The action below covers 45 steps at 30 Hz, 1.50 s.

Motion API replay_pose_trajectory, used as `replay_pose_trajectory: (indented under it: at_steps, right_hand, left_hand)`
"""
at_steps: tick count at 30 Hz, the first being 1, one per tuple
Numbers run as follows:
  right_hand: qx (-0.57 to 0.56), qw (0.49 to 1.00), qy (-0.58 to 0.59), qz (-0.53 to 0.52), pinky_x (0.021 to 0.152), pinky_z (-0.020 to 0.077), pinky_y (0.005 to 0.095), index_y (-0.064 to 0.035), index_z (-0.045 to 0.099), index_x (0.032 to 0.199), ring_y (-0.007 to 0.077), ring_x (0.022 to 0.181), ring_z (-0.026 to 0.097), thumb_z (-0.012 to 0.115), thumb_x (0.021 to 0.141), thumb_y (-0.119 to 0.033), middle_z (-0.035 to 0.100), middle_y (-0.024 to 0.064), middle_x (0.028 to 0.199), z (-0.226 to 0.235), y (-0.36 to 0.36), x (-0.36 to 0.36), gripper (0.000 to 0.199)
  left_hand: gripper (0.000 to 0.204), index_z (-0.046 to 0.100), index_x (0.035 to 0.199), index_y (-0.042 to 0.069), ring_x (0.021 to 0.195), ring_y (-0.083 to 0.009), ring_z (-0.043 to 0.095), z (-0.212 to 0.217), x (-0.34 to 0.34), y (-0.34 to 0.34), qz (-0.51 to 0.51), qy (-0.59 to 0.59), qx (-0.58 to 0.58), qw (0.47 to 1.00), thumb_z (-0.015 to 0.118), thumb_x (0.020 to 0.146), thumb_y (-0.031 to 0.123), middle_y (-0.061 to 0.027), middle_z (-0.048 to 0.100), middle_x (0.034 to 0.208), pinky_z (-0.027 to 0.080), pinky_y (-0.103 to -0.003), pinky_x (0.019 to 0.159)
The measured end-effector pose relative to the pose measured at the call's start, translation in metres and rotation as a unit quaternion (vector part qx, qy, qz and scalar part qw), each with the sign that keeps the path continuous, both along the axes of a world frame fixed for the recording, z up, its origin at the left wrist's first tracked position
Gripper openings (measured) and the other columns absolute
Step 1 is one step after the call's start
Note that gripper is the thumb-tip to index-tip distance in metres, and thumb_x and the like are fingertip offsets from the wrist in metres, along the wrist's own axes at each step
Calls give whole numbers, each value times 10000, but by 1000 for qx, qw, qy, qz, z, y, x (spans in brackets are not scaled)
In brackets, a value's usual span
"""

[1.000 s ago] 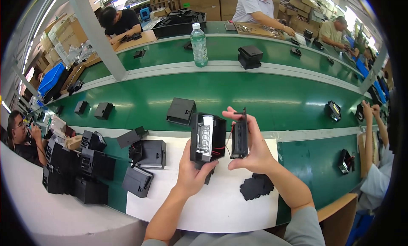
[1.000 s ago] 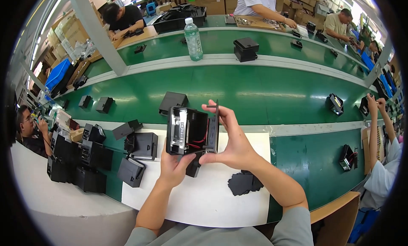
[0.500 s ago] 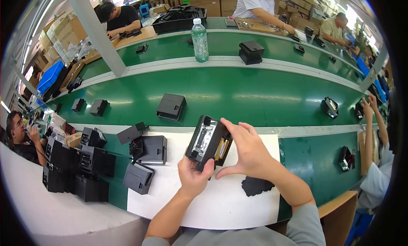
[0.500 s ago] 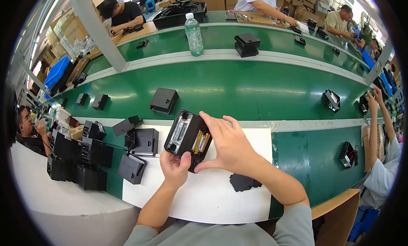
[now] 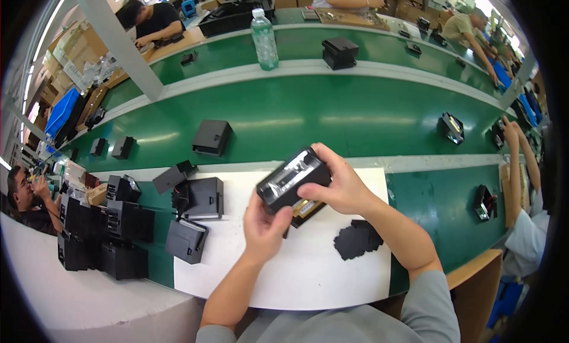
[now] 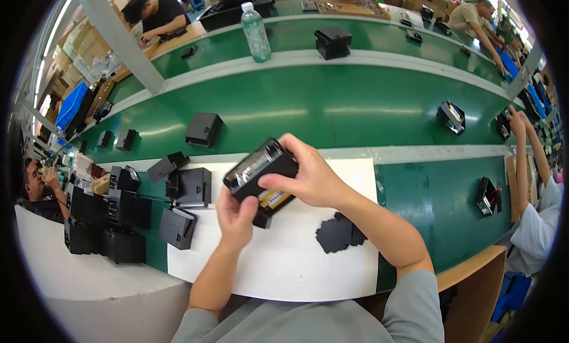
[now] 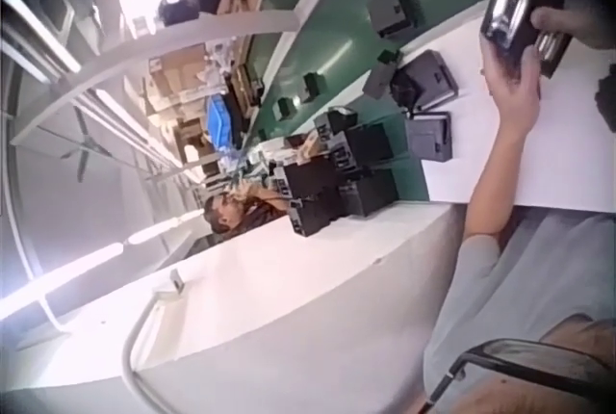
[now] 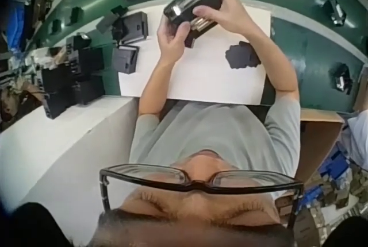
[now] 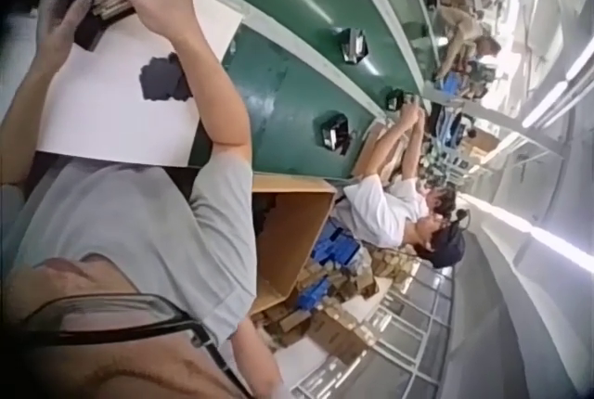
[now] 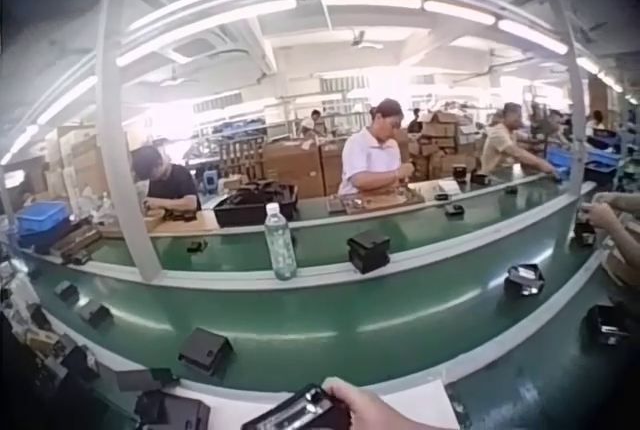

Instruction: Assembling camera components and inserting batteries on a factory production line.

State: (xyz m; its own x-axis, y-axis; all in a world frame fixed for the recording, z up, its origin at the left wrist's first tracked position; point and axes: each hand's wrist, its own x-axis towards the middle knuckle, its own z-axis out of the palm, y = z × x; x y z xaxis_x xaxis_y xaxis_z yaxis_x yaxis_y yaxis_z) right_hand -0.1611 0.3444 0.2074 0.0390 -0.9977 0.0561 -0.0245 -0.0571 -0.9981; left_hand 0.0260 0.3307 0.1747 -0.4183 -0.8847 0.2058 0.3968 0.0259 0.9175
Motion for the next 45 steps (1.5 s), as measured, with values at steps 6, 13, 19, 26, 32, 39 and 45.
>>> replay_pose_trajectory:
  at_steps: [6, 13, 19, 26, 32, 39, 45]
  right_hand:
    - [-75, 873, 474, 85, 774, 486, 323, -57, 481, 1199, 223, 921, 550, 802, 738, -313, 532, 91, 1086, 24, 49, -21, 618]
    - [-65, 713, 657, 236, 777, 483, 314, -80, 533, 1069, 241, 958, 521, 769, 761, -333, 513, 82, 1044, -6, 111, -19, 464]
    - [-46, 774, 577, 255, 791, 486, 316, -72, 567, 1049, 246, 983, 509, 773, 762, -256, 506, 88, 1065, 7, 92, -33, 398]
    - [58, 817, 529, 223, 821, 491, 324, -80, 616, 1016, 255, 971, 554, 773, 762, -175, 519, 85, 1099, 4, 93, -30, 313]
    - [59, 837, 519, 162, 799, 487, 325, -46, 666, 887, 254, 883, 588, 743, 810, -256, 566, 85, 1041, -10, 80, -31, 236]
    - [9, 850, 511, 124, 765, 478, 315, -37, 657, 912, 235, 852, 588, 731, 812, -192, 582, 84, 963, -15, 88, -24, 199]
    - [9, 910, 396, 126, 676, 476, 284, -17, 650, 921, 199, 733, 575, 742, 781, -101, 623, 69, 847, 29, 69, -29, 187]
  left_hand:
    - [462, 401, 1337, -8, 1012, -234, 618, 3, 14, -21, -19, -46, 112, 992, 547, 900, 27, -160, 575, 1172, 521, -295, 846]
    - [455, 372, 1351, -14, 1008, -254, 628, -1, 3, -15, -133, 74, 201, 968, 533, 930, 54, -179, 565, 1185, 556, -314, 820]
    - [447, 353, 1349, 10, 1012, -321, 643, -7, 0, -13, -117, 24, 113, 986, 507, 929, 26, -186, 557, 1206, 591, -388, 802]
    - [414, 337, 1282, 53, 1005, -352, 646, -1, 7, -16, -109, -13, 112, 988, 498, 910, -34, -212, 555, 1164, 593, -400, 794]
    - [126, 379, 1100, 86, 916, -306, 674, -11, 11, -24, -119, 62, 196, 971, 438, 1003, 141, -192, 590, 1033, 591, -368, 743]
    - [109, 372, 1081, 45, 795, -233, 676, -8, 10, -22, -16, -13, 73, 997, 439, 1014, 100, -191, 603, 1014, 585, -299, 669]
    - [122, 398, 1121, 29, 732, -142, 636, -13, 9, -15, 8, -52, 50, 997, 426, 1017, 85, -147, 618, 967, 536, -225, 637]
